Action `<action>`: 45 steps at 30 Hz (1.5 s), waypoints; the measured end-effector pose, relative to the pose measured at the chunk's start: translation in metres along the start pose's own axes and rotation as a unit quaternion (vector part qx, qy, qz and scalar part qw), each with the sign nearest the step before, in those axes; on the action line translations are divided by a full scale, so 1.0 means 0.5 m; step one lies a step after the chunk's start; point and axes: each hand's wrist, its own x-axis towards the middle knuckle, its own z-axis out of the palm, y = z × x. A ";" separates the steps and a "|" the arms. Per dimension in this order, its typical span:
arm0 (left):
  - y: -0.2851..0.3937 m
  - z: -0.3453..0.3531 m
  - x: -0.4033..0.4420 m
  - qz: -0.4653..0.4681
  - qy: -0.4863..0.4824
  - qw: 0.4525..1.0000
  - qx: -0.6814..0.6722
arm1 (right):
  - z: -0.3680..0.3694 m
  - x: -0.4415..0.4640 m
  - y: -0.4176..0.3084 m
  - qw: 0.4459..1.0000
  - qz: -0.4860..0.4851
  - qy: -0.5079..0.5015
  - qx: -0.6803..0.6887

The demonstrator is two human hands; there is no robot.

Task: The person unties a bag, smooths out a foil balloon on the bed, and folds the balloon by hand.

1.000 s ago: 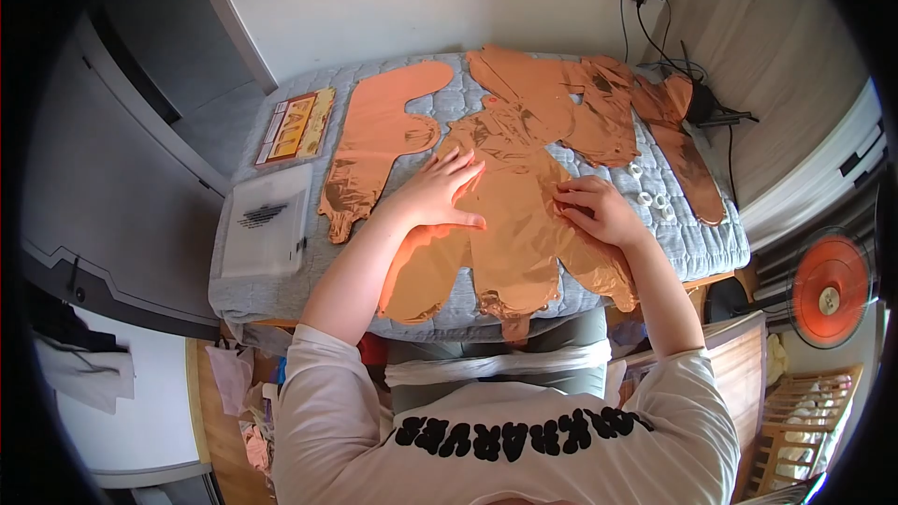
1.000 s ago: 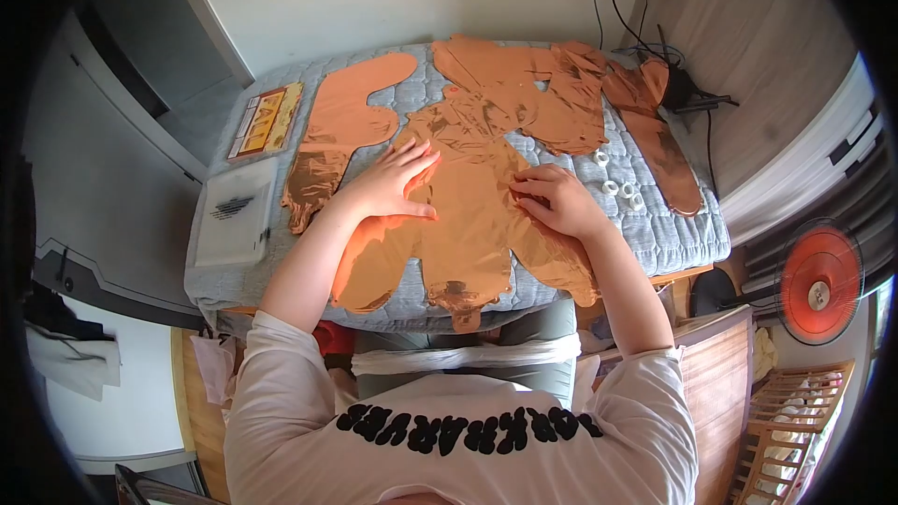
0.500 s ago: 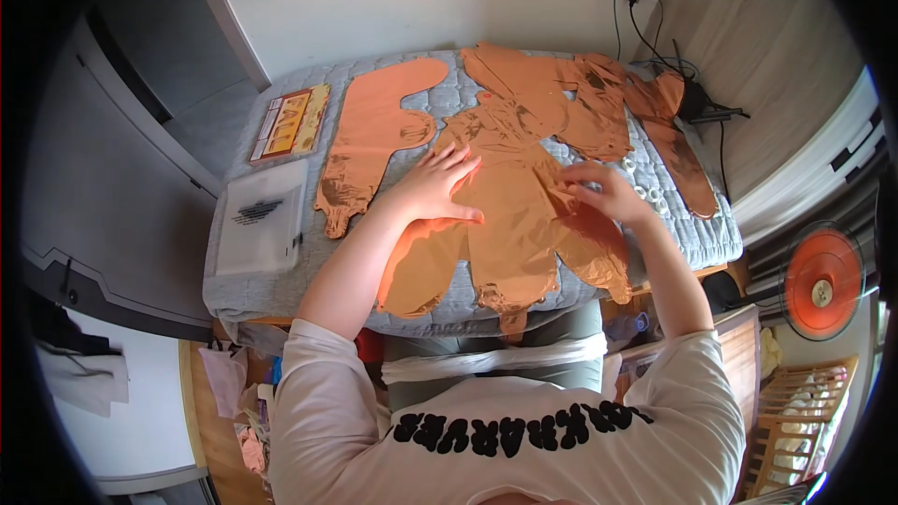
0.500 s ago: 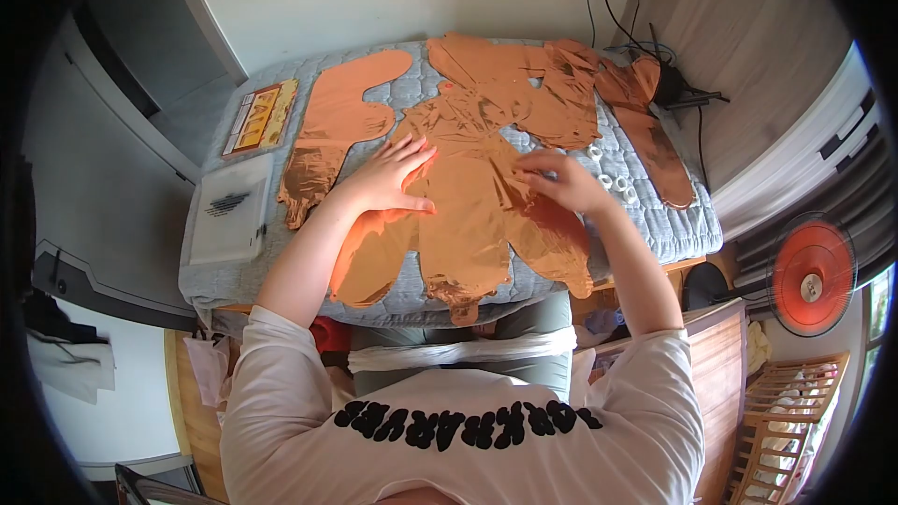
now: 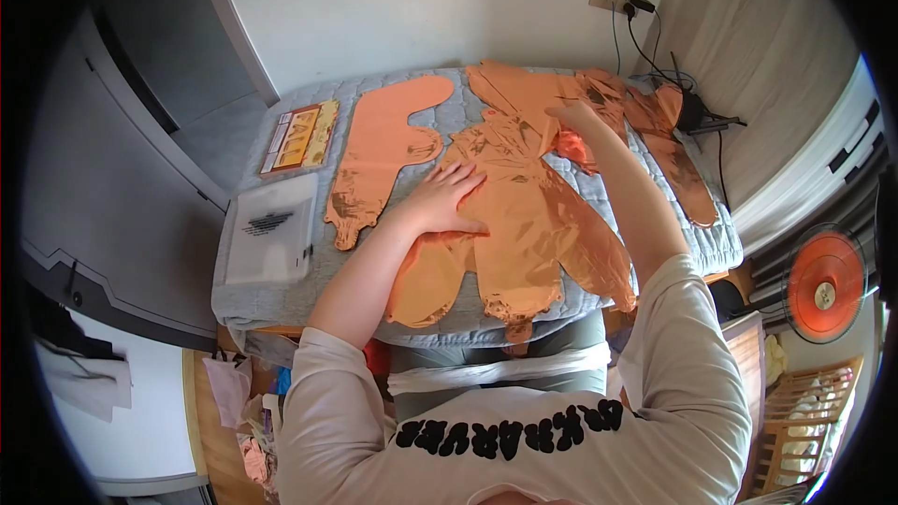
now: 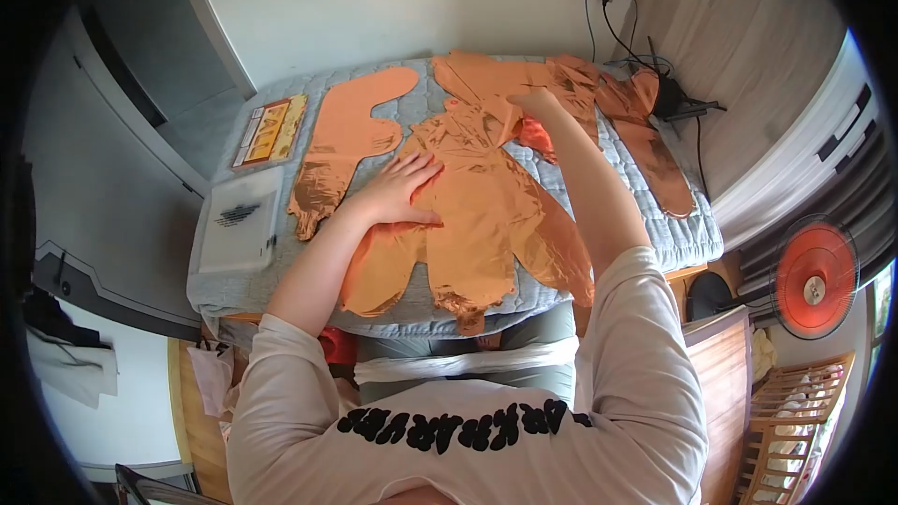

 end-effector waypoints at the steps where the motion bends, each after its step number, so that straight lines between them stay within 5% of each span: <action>1: 0.000 0.000 0.000 0.000 0.000 1.000 0.001 | 0.002 -0.013 -0.024 1.000 -0.001 0.000 0.001; 3: 0.001 -0.001 0.001 0.000 0.000 1.000 0.002 | 0.006 -0.034 -0.062 0.992 0.115 0.022 0.045; 7: 0.003 -0.003 -0.001 0.001 0.000 1.000 -0.004 | 0.024 0.045 -0.006 0.981 0.188 -0.055 0.013; 18: -0.012 0.017 0.005 0.011 0.032 0.999 -0.014 | 0.108 -0.033 -0.058 0.943 0.098 0.007 0.317; 20: -0.013 0.020 0.006 0.011 0.032 0.999 -0.014 | 0.118 -0.032 -0.058 0.962 0.107 -0.042 0.246; 23: -0.011 0.019 0.005 0.010 0.035 0.999 -0.012 | 0.152 -0.101 -0.096 0.999 -0.039 -0.007 0.008; 27: -0.006 0.010 0.003 0.006 0.015 1.000 -0.006 | 0.175 -0.137 -0.090 0.983 -0.173 -0.052 0.012; 34: -0.020 0.027 0.008 0.016 0.032 0.999 -0.011 | 0.129 -0.080 0.010 0.969 -0.144 -0.008 0.200; 36: -0.019 0.026 0.007 0.016 0.029 0.999 -0.012 | 0.093 -0.089 0.028 0.995 -0.071 0.063 -0.037; 37: -0.019 0.025 0.007 0.014 0.025 0.999 -0.013 | 0.067 -0.117 0.011 0.995 -0.071 0.064 -0.038; 39: -0.019 0.027 0.007 0.013 0.027 0.999 -0.014 | 0.009 -0.223 -0.047 0.946 -0.018 -0.098 -0.309; 41: -0.021 0.029 0.007 0.011 0.029 0.999 -0.016 | -0.020 -0.283 -0.006 0.904 -0.004 -0.088 -0.418; 45: -0.019 0.027 0.006 0.014 0.030 0.999 -0.015 | -0.082 -0.390 -0.007 0.923 0.106 -0.133 -0.346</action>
